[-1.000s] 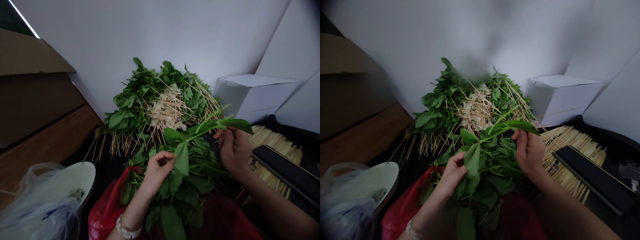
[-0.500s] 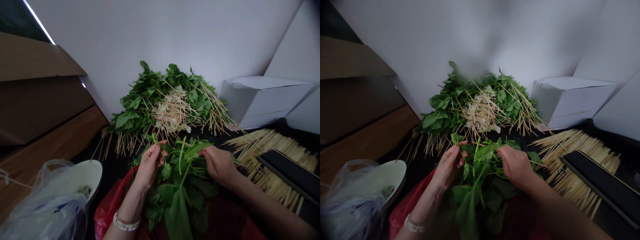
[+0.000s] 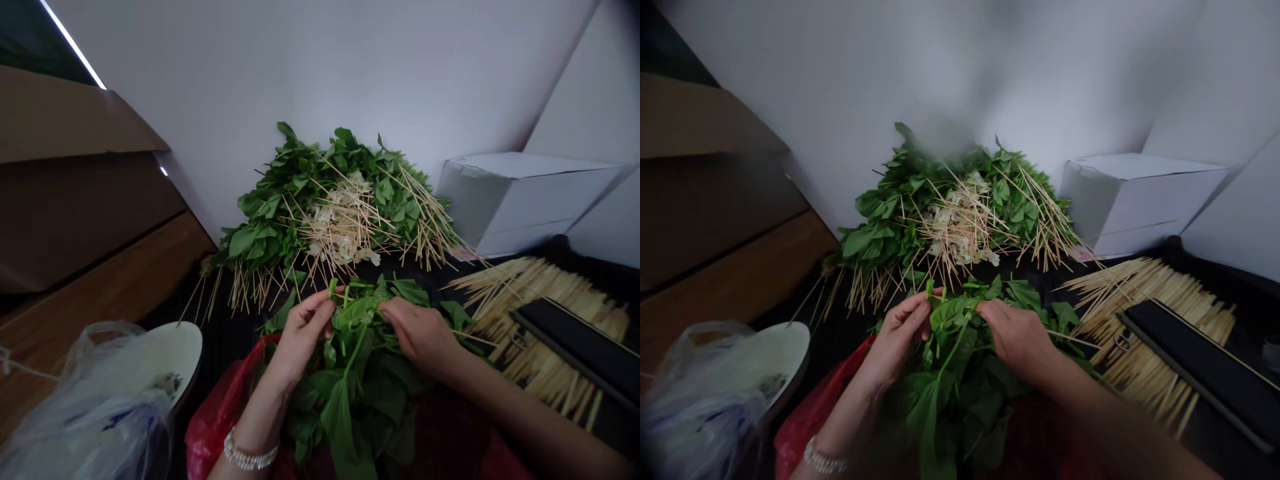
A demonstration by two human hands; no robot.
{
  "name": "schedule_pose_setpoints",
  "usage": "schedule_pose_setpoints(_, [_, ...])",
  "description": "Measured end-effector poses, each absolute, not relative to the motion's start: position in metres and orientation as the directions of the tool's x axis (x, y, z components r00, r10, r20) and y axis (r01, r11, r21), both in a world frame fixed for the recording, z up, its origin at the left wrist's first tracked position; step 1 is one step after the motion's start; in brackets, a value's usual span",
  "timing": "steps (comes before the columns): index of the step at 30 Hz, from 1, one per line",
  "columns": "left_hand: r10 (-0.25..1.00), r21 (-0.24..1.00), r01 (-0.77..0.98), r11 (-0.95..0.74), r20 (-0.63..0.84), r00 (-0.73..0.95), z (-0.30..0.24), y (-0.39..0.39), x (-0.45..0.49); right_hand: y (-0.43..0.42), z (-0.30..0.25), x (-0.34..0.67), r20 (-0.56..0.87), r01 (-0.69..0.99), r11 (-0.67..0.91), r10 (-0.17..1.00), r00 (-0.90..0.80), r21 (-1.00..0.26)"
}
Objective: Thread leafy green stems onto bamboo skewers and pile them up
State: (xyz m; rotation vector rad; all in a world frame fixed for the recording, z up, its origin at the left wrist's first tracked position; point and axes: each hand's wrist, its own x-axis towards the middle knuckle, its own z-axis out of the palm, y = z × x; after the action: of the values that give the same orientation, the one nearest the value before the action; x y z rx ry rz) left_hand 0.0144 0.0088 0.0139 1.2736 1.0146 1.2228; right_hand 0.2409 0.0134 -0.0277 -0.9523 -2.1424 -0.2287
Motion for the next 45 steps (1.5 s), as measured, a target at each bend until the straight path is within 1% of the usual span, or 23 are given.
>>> schedule_pose_setpoints(5, [0.987, 0.988, -0.071, -0.141, 0.145, 0.066, 0.0099, 0.012, 0.0113, 0.0127, -0.0287, 0.241, 0.711, 0.696, 0.708, 0.553, -0.434, -0.125])
schedule_pose_setpoints(10, [0.987, 0.977, -0.142, -0.16, 0.162, 0.004, 0.0103, 0.013, 0.0116, 0.0128, -0.0286, 0.241, 0.736, 0.679, 0.723, 0.528, -0.424, -0.127])
schedule_pose_setpoints(14, [0.989, 0.968, -0.201, -0.149, 0.142, -0.05, 0.0086, 0.0139, 0.0118, 0.013, -0.0283, 0.2408, 0.741, 0.678, 0.723, 0.527, -0.416, -0.133])
schedule_pose_setpoints(17, [0.99, 0.968, -0.214, -0.131, 0.116, -0.078, 0.0076, 0.0148, 0.0115, 0.0133, -0.0279, 0.2406, 0.751, 0.671, 0.731, 0.51, -0.419, -0.122])
schedule_pose_setpoints(27, [0.992, 0.978, -0.175, -0.111, 0.098, -0.077, 0.0088, 0.0141, 0.0119, 0.0135, -0.0292, 0.2409, 0.746, 0.665, 0.737, 0.509, -0.429, -0.12])
schedule_pose_setpoints(32, [0.996, 0.981, -0.181, -0.073, 0.062, -0.063, 0.0105, 0.0124, 0.0132, 0.0126, -0.0281, 0.24, 0.755, 0.663, 0.74, 0.496, -0.429, -0.109])
schedule_pose_setpoints(40, [0.991, 0.986, -0.112, -0.12, 0.113, -0.068, 0.0133, 0.0099, 0.0158, 0.0107, -0.0269, 0.2371, 0.774, 0.658, 0.749, 0.461, -0.433, -0.079])
schedule_pose_setpoints(45, [0.993, 0.988, -0.116, -0.099, 0.091, -0.07, 0.0123, 0.0082, 0.019, 0.0096, -0.0258, 0.2357, 0.777, 0.637, 0.766, 0.451, -0.44, -0.084])
